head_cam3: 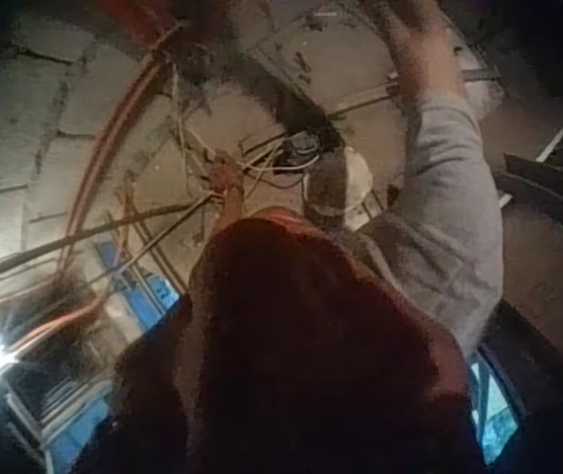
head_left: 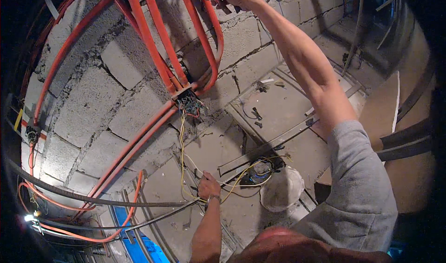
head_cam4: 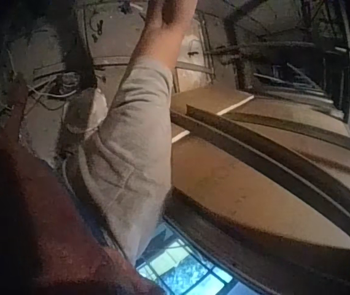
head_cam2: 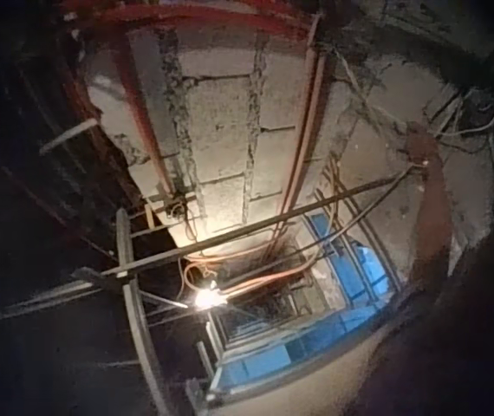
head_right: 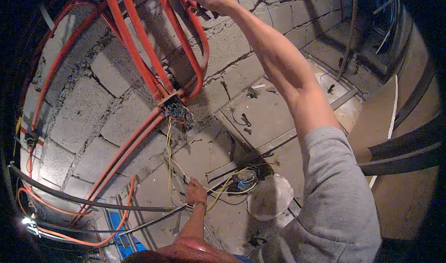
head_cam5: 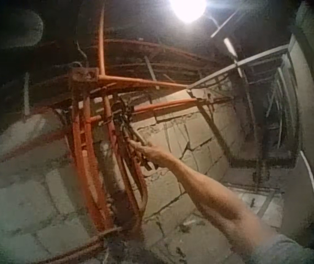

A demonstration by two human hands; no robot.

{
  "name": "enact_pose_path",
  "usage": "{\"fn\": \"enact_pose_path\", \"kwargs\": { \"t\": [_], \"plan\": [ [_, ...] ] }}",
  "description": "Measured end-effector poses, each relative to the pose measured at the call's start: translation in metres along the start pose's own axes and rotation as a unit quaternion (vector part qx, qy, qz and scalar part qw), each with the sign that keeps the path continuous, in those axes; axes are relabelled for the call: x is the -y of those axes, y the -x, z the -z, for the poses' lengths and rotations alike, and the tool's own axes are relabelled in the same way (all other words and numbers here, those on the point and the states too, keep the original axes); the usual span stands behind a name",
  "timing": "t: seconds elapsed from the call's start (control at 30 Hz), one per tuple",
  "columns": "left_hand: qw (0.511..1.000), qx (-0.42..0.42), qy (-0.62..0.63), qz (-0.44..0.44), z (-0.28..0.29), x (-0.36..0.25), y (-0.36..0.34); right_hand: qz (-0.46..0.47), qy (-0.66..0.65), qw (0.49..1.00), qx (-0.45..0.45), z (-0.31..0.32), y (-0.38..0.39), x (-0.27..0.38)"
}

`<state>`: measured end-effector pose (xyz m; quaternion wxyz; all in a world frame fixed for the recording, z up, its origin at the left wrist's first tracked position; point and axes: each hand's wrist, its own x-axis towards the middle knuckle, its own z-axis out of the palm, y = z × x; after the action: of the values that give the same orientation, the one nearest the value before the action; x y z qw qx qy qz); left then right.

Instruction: The person uses pliers and their hands to pull, cut, and trim electrical wires extending from conduit pipes and a junction box.

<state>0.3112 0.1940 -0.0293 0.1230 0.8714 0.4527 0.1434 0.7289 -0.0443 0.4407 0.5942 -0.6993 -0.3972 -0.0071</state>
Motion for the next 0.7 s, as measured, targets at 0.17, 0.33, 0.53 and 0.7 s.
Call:
{"fn": "enact_pose_path", "kwargs": {
  "t": [0.17,0.33,0.53,0.7],
  "plan": [
    [0.999,0.046,-0.016,0.019,0.0,0.009,-0.003,-0.035,0.066,0.997,-0.027,-0.019,0.02,0.025],
    [0.999,0.038,-0.018,0.008,0.001,0.004,-0.003,0.129,-0.057,0.988,-0.057,-0.021,0.001,-0.013],
    [1.0,0.021,-0.013,0.008,0.001,0.003,-0.002,0.037,-0.044,0.998,-0.001,-0.021,0.015,-0.004],
    [1.0,0.018,-0.016,0.017,-0.003,0.006,-0.004,0.031,-0.012,0.999,-0.042,-0.026,0.015,-0.015]
  ]
}}
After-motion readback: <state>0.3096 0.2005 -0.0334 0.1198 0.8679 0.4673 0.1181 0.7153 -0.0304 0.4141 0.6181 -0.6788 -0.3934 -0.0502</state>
